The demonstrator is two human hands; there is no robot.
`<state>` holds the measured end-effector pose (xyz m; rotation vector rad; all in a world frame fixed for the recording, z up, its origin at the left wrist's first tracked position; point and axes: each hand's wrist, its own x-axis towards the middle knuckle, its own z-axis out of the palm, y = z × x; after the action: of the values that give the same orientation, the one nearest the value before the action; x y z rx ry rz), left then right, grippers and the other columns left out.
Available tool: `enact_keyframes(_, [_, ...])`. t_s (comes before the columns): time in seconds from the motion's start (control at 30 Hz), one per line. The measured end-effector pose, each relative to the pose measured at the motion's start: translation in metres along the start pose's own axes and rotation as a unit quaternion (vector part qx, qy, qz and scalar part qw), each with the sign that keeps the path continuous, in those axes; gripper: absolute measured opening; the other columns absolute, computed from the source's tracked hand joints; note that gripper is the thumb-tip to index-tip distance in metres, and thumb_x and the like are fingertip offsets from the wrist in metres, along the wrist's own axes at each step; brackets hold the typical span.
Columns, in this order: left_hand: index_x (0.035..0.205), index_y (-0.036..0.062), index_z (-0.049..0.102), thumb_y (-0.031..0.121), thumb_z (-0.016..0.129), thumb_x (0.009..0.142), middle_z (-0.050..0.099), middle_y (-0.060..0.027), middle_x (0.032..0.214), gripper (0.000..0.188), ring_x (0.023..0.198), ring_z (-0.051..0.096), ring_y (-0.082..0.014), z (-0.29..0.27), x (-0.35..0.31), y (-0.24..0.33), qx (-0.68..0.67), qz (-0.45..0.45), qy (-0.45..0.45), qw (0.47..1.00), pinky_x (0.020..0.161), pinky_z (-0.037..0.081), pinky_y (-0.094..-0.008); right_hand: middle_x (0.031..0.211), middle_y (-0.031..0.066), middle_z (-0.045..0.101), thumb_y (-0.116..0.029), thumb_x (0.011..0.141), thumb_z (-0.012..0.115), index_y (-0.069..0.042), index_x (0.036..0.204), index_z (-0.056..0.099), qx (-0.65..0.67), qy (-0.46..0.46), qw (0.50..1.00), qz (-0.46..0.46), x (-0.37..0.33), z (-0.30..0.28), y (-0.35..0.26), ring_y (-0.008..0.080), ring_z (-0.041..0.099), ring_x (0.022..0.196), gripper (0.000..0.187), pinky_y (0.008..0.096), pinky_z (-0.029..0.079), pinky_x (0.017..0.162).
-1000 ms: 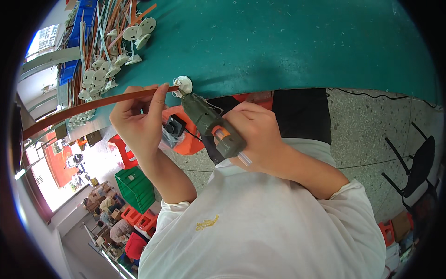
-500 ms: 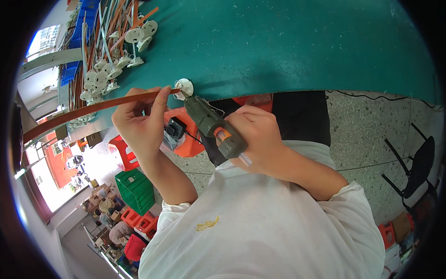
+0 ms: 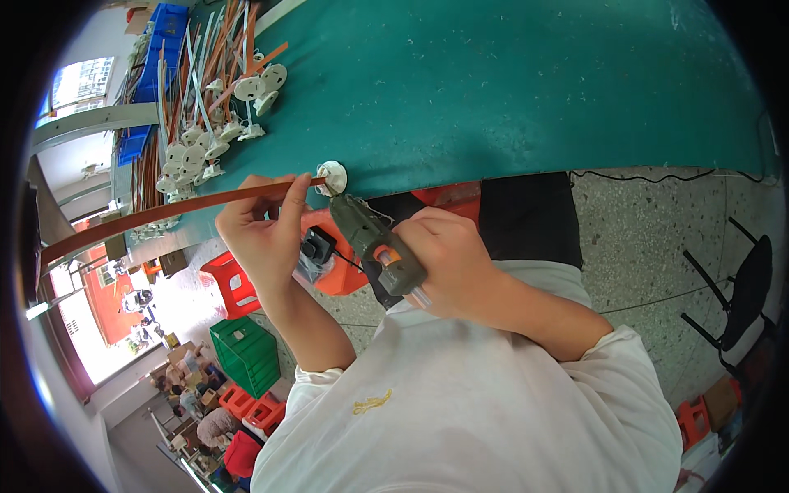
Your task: Using a hot glue gun to attach circular plastic bases onto thin plastic rods.
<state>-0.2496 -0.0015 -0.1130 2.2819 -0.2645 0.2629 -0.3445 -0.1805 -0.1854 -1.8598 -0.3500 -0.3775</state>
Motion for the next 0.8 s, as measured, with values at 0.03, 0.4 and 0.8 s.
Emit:
enact_keyframes(0.03, [0.076,-0.0008,0.073,0.0,0.082,0.074,0.068,-0.0058,0.062,0.009,0.055,0.064,-0.0095,-0.0002,0.0003,0.0,0.002,0.006,0.0,1.0,0.051,0.042,-0.0213,0.074,0.0139,0.062,0.002,0.064,0.075,0.002,0.08,0.06,-0.001,0.001,1.0,0.003,-0.0001,0.0005,-0.0001,0.0327,0.063,0.066,0.022,0.0375,0.052,0.057])
enact_keyframes(0.4, [0.077,-0.0012,0.074,-0.001,0.08,0.075,0.069,-0.0062,0.063,0.007,0.056,0.065,-0.0099,-0.001,0.0003,0.0009,0.005,0.02,-0.004,1.0,0.053,0.045,-0.0214,0.072,0.0128,0.062,0.001,0.064,0.075,0.001,0.079,0.061,0.004,0.008,1.0,0.012,-0.0007,0.0018,-0.0025,0.0308,0.063,0.064,0.021,0.0367,0.05,0.054])
enact_keyframes(0.8, [0.077,-0.0012,0.074,0.0,0.08,0.077,0.069,-0.0064,0.063,0.006,0.056,0.067,-0.0103,-0.0012,0.0011,0.0038,0.009,0.019,-0.006,1.0,0.053,0.046,-0.021,0.072,0.0125,0.06,-0.002,0.064,0.077,0.001,0.08,0.06,-0.009,-0.02,0.999,0.023,-0.0023,0.0023,-0.001,0.0325,0.062,0.067,0.024,0.0376,0.052,0.058])
